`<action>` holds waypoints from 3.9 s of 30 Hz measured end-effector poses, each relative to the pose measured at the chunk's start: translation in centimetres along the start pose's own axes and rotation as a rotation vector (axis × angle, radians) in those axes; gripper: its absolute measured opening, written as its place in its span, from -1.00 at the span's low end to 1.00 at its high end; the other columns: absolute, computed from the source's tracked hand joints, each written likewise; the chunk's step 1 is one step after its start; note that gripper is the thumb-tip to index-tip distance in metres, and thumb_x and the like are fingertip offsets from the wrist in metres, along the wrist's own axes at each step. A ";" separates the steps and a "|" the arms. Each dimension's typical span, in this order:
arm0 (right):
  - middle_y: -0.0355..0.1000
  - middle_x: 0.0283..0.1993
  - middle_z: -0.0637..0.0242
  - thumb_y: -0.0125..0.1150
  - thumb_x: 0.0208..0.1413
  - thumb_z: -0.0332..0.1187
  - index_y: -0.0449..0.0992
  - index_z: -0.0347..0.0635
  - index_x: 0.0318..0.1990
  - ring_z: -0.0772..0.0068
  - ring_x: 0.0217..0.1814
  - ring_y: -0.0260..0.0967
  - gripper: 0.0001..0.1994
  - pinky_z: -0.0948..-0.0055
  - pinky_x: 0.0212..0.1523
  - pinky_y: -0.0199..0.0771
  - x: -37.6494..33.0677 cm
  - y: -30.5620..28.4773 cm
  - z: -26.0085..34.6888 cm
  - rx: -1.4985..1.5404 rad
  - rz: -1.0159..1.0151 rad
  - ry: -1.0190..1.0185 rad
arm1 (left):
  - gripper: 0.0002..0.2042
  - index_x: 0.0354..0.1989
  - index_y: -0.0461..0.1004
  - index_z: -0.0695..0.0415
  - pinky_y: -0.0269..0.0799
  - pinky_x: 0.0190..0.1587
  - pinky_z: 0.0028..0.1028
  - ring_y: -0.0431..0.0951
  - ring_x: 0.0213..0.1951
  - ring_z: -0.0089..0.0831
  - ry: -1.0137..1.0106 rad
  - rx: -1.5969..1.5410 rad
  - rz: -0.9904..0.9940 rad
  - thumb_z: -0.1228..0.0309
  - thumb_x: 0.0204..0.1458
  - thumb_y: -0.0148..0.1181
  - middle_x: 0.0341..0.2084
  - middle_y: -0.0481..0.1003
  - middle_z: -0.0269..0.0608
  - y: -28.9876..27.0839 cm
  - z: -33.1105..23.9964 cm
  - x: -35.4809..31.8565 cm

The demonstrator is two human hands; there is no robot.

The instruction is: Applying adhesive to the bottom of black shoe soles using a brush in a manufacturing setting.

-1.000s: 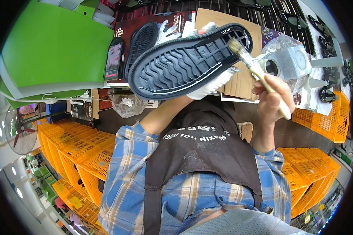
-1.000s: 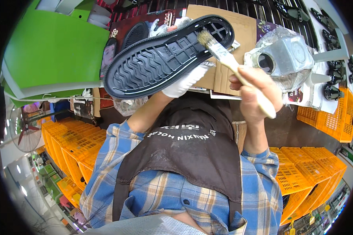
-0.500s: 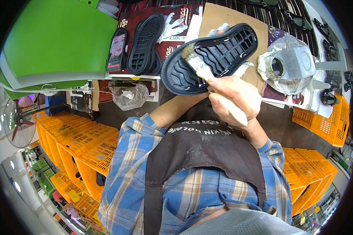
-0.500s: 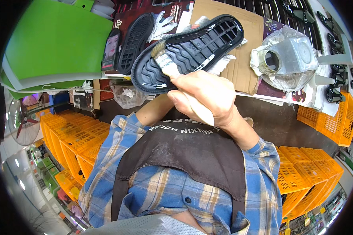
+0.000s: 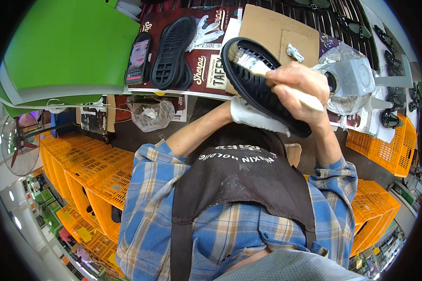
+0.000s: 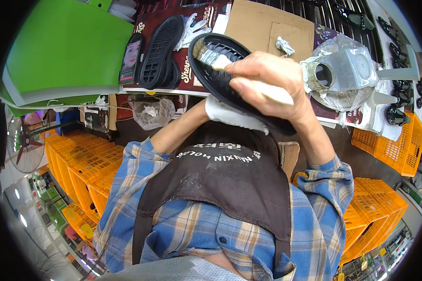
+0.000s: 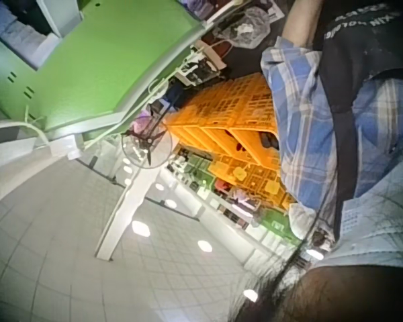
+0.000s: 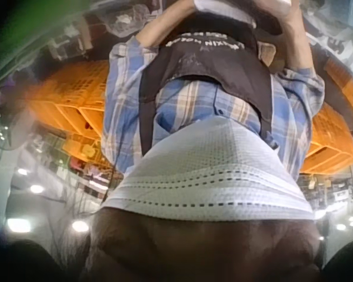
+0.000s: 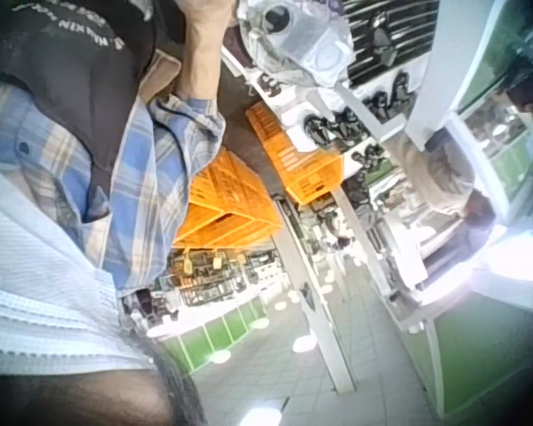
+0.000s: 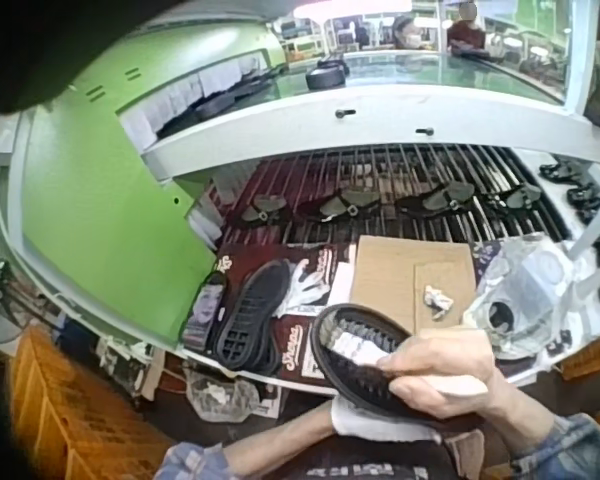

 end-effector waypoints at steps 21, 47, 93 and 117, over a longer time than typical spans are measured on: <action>0.48 -0.42 0.19 0.19 -0.09 -0.49 0.53 -0.34 -0.32 0.34 -0.41 0.44 -0.85 0.44 -0.37 0.41 -1.7 -3.0 -2.8 0.076 0.268 0.201 | -0.57 0.10 0.28 0.22 0.48 -0.04 -0.34 0.52 -0.12 -0.33 -0.174 -0.810 -0.358 0.15 0.22 -0.19 -0.09 0.45 -0.06 -5.7 0.3 -3.5; 0.48 -0.49 0.37 0.21 0.07 -0.29 0.56 -0.29 -0.28 0.69 -0.51 0.38 -0.78 0.72 -0.50 0.37 -6.8 -5.0 -8.3 0.006 -0.232 0.895 | -0.58 0.14 0.22 0.23 0.35 0.04 -0.48 0.45 -0.07 -0.50 -0.132 -0.398 -0.359 0.20 0.24 -0.19 -0.07 0.42 -0.20 -4.8 -0.5 -3.1; 0.39 -0.65 0.37 0.13 0.13 -0.21 0.55 -0.29 -0.40 0.72 -0.69 0.29 -0.72 0.75 -0.67 0.26 -3.5 -3.4 -4.7 0.110 -0.175 0.857 | -0.60 -0.02 0.35 0.34 0.15 0.21 -0.32 0.35 0.07 -0.22 0.108 1.324 -0.219 0.24 0.16 -0.14 -0.05 0.43 0.01 -4.2 -8.1 -5.1; 0.40 -0.51 0.33 0.06 0.14 -0.31 0.49 -0.35 -0.20 0.67 -0.57 0.24 -0.75 0.75 -0.55 0.24 -6.8 -5.6 -5.7 0.665 -0.352 0.755 | -0.52 -0.01 0.35 0.26 0.35 0.00 -0.32 0.49 -0.14 -0.23 0.103 0.488 -0.486 0.14 0.00 0.16 -0.14 0.45 -0.01 -7.2 -5.6 -3.8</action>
Point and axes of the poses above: each hand's wrist, its own x-axis towards the middle knuckle, its own y-axis out of the palm, z = x × y, the point moved 7 cm from there along x, towards the middle knuckle
